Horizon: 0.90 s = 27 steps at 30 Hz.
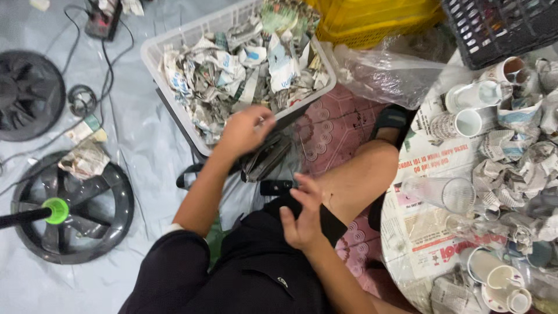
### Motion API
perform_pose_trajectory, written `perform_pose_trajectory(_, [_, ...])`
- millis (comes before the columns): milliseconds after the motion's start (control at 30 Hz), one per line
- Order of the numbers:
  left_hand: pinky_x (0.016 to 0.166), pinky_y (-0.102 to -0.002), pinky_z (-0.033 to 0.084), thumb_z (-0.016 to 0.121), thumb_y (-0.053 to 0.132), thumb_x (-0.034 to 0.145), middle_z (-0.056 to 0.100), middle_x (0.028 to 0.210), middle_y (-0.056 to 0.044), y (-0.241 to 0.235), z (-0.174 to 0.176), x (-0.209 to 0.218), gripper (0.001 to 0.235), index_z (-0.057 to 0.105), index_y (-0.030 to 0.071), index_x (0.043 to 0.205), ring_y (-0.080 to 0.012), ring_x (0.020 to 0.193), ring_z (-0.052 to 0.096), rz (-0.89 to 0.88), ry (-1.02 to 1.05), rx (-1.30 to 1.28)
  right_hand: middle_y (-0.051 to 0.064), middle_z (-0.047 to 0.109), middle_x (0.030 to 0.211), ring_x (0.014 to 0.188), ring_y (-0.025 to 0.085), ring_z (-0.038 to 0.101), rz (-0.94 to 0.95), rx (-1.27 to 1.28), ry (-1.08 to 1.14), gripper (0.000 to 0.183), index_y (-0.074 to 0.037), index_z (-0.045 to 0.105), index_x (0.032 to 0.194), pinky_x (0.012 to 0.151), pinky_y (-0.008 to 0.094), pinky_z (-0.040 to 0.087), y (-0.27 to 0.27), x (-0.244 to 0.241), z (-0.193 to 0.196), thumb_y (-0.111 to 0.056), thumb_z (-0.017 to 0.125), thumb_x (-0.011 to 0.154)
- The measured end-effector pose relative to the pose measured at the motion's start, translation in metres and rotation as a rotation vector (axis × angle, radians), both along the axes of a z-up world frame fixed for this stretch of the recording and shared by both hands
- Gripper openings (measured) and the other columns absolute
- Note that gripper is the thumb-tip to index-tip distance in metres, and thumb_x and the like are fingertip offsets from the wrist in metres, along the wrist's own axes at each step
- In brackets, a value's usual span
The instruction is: The person sits on the floor and wraps individual glassware items, including wine glasses and small cups, with pieces of newspaper. They fold the paper around each item and place the wrapped bundle into a nearby plastic basket.
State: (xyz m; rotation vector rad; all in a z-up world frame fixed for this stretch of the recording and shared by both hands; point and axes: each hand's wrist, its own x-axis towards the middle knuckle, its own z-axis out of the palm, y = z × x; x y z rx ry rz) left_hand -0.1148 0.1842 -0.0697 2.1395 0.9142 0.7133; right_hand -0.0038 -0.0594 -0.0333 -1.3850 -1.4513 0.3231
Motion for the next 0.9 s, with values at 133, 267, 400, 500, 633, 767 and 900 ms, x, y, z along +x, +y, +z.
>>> perform_pose_trajectory(133, [0.081, -0.045, 0.055, 0.074, 0.021, 0.088, 0.072, 0.107, -0.012, 0.041, -0.033, -0.010, 0.022, 0.071, 0.011, 0.108, -0.0331, 0.096, 0.069, 0.127, 0.132, 0.075, 0.024, 0.046, 0.148, 0.132, 0.039, 0.050, 0.092, -0.040, 0.063, 0.054, -0.007, 0.041, 0.138, 0.114, 0.050, 0.041, 0.002, -0.006, -0.008, -0.002, 0.067, 0.091])
perform_pose_trajectory(267, [0.078, -0.044, 0.056, 0.076, 0.012, 0.072, 0.071, 0.107, -0.013, 0.065, -0.082, 0.003, 0.032, 0.072, 0.008, 0.103, -0.0355, 0.101, 0.066, 0.099, 0.331, 0.269, 0.022, 0.045, 0.149, 0.126, 0.030, 0.056, 0.087, -0.041, 0.225, 0.055, -0.007, 0.039, 0.141, 0.111, 0.044, 0.047, 0.010, -0.004, -0.011, 0.001, 0.066, 0.094])
perform_pose_trajectory(400, [0.078, -0.044, 0.057, 0.077, 0.014, 0.071, 0.069, 0.102, -0.011, 0.076, -0.113, 0.024, 0.026, 0.075, 0.009, 0.096, -0.0343, 0.101, 0.066, 0.028, 0.379, 0.272, 0.022, 0.045, 0.147, 0.122, 0.028, 0.057, 0.037, -0.116, 0.216, 0.055, -0.006, 0.040, 0.140, 0.106, 0.040, 0.048, 0.013, 0.002, -0.012, 0.002, 0.067, 0.092])
perform_pose_trajectory(500, [0.077, -0.045, 0.057, 0.078, 0.018, 0.080, 0.069, 0.099, -0.012, 0.075, -0.113, 0.033, 0.010, 0.076, 0.010, 0.085, -0.0335, 0.100, 0.066, 0.012, 0.500, 0.245, 0.020, 0.045, 0.147, 0.122, 0.027, 0.057, 0.020, -0.088, 0.190, 0.054, -0.005, 0.040, 0.141, 0.112, 0.042, 0.044, 0.015, 0.005, -0.015, 0.002, 0.066, 0.094])
perform_pose_trajectory(633, [0.071, -0.046, 0.055, 0.078, 0.019, 0.085, 0.071, 0.092, -0.011, 0.065, -0.077, 0.022, 0.010, 0.075, 0.009, 0.088, -0.0329, 0.090, 0.067, 0.028, 0.237, 0.246, 0.016, 0.051, 0.141, 0.125, 0.033, 0.055, -0.034, -0.154, 0.055, 0.041, -0.003, 0.052, 0.130, 0.114, 0.043, 0.043, 0.006, 0.001, -0.010, 0.001, 0.067, 0.092])
perform_pose_trajectory(767, [0.066, -0.036, 0.055, 0.070, 0.016, 0.098, 0.072, 0.088, -0.006, 0.061, -0.021, 0.009, 0.006, 0.072, 0.012, 0.094, -0.0210, 0.080, 0.069, 0.051, -0.056, 0.312, 0.017, 0.056, 0.135, 0.113, 0.027, 0.062, -0.002, -0.264, 0.117, 0.030, -0.002, 0.059, 0.121, 0.104, 0.037, 0.050, -0.004, 0.002, -0.005, -0.003, 0.069, 0.093])
perform_pose_trajectory(900, [0.056, -0.033, 0.039, 0.067, 0.016, 0.104, 0.062, 0.074, -0.002, 0.036, 0.015, 0.001, 0.013, 0.067, 0.004, 0.104, -0.0139, 0.061, 0.053, 0.148, -0.242, -0.067, 0.014, 0.066, 0.125, 0.118, 0.029, 0.065, -0.051, -0.285, 0.066, 0.026, -0.003, 0.063, 0.119, 0.106, 0.037, 0.050, -0.027, 0.011, -0.007, -0.002, 0.069, 0.094])
